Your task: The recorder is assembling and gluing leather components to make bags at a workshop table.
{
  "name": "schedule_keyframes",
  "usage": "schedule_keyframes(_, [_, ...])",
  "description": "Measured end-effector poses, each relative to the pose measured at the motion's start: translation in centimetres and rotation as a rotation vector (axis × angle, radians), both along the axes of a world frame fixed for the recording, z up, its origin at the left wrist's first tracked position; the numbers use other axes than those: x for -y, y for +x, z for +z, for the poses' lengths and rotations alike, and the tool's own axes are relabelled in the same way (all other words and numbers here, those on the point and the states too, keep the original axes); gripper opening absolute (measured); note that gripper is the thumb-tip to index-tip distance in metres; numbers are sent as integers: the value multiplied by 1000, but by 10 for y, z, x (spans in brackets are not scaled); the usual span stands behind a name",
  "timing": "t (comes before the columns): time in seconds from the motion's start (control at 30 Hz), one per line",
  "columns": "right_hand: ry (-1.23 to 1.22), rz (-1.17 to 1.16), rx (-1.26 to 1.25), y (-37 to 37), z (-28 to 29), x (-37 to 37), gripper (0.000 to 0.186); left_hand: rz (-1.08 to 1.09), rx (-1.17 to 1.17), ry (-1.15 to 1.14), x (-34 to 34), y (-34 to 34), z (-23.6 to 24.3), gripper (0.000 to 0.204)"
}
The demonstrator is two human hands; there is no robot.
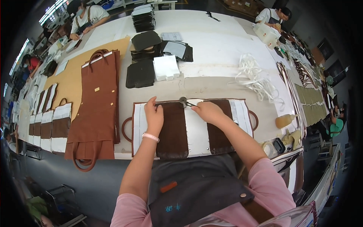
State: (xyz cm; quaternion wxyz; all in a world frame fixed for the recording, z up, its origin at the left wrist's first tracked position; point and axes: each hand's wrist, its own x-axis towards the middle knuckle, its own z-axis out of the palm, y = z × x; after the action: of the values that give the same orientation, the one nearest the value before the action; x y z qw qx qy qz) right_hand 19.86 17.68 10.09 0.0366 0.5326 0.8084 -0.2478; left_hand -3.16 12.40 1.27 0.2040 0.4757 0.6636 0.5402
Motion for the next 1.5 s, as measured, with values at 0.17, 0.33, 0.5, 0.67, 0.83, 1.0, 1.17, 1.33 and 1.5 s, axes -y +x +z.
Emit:
schedule_keyframes(0.17, [293,-462,-45,139,-3,36,45,146,-196,-28,99,-42,14,45])
schedule_keyframes(0.33, [496,-668,397,288,-13,75,38,288,135,-73,138,-49,22,58])
schedule_keyframes(0.5, [623,-614,451,316,-31,70,27,322,837,34,131,-67,28,53])
schedule_keyframes(0.67, [679,-281,-298,196,0,62,17,-1,606,52,126,-26,98,32])
schedule_keyframes(0.83, [226,86,-832,15,67,103,31,-243,556,27,123,36,145,31])
schedule_keyframes(1.0, [-127,142,-857,-54,87,105,41,-363,252,122,134,36,142,26])
schedule_keyframes(1.17, [-72,206,-679,-70,138,103,21,-200,467,132,146,12,107,38])
schedule_keyframes(1.33, [-149,406,-997,-42,271,141,28,-8,679,8,154,2,48,62])
schedule_keyframes(1.5, [104,468,-1917,53,354,177,33,-80,914,-74,136,7,40,70])
